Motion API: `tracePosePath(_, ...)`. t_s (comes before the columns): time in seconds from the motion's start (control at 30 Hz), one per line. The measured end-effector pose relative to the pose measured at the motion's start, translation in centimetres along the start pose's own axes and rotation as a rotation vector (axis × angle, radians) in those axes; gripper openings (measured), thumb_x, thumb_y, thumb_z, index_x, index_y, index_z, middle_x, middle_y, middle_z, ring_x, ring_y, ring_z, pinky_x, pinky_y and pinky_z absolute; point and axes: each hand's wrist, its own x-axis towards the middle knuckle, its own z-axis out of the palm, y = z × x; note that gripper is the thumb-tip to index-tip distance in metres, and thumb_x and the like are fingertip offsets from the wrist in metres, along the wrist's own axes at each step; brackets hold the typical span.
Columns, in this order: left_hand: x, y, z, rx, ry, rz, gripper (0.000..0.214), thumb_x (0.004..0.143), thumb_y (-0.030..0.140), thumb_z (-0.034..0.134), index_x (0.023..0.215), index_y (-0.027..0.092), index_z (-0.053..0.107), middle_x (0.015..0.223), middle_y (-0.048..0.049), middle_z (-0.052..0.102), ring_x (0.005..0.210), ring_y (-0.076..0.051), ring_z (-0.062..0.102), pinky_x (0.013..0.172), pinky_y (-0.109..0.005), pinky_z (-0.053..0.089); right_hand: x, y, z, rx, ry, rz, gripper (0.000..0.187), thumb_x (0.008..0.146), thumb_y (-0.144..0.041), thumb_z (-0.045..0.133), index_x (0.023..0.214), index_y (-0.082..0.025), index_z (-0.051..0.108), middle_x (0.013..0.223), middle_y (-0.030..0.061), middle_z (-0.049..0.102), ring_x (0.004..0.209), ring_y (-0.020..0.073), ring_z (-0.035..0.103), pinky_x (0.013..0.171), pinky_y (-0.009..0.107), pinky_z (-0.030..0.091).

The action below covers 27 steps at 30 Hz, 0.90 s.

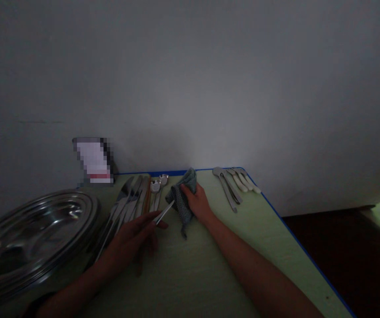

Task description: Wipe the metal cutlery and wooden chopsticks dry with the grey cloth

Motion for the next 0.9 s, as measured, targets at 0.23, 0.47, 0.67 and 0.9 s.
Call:
tracePosePath(0.23, -0.1, 0.2, 0.1, 0.006, -0.012, -0.013, 0.042, 0.079, 0.040, 0.050, 0.113, 0.015, 0.054, 0.095, -0.0081, 0.067, 0.047, -0.009, 0.058, 0.044, -0.023, 0.050, 0.2, 0.3, 0.3, 0.092, 0.023, 0.073, 0.034, 0.070, -0.051, 0.058, 0.076, -0.019, 0.062, 0.076, 0.0009, 0.067, 0.075, 0.0181, 0.058, 0.070, 0.028, 0.042)
tracePosePath(0.47, -0.2, 0.0, 0.1, -0.030, -0.029, -0.001, 0.038, 0.081, 0.037, 0.049, 0.111, 0.014, 0.053, 0.093, -0.0073, 0.066, 0.049, -0.010, 0.058, 0.045, -0.023, 0.050, 0.2, 0.1, 0.1, 0.008, 0.057, 0.053, 0.022, 0.071, -0.041, 0.058, 0.073, -0.020, 0.062, 0.072, -0.0017, 0.064, 0.071, 0.0159, 0.054, 0.069, 0.026, 0.041)
tracePosePath(0.67, -0.2, -0.1, -0.1, -0.063, -0.054, -0.003, 0.041, 0.081, 0.034, 0.049, 0.118, 0.017, 0.046, 0.088, -0.0041, 0.065, 0.052, -0.010, 0.058, 0.047, -0.023, 0.050, -0.1, -0.5, 0.1, -0.026, 0.028, 0.048, 0.014, 0.069, -0.032, 0.056, 0.069, -0.019, 0.060, 0.066, -0.0026, 0.060, 0.065, 0.0149, 0.050, 0.065, 0.026, 0.040)
tracePosePath(0.9, -0.2, 0.1, 0.0, -0.041, -0.077, -0.033, 0.043, 0.078, 0.031, 0.048, 0.118, 0.015, 0.049, 0.084, -0.0032, 0.064, 0.053, -0.010, 0.058, 0.047, -0.024, 0.049, -0.2, -0.7, 0.0, -0.051, 0.002, 0.042, 0.013, 0.067, -0.031, 0.056, 0.065, -0.019, 0.057, 0.062, -0.0036, 0.055, 0.062, 0.0130, 0.046, 0.062, 0.025, 0.038)
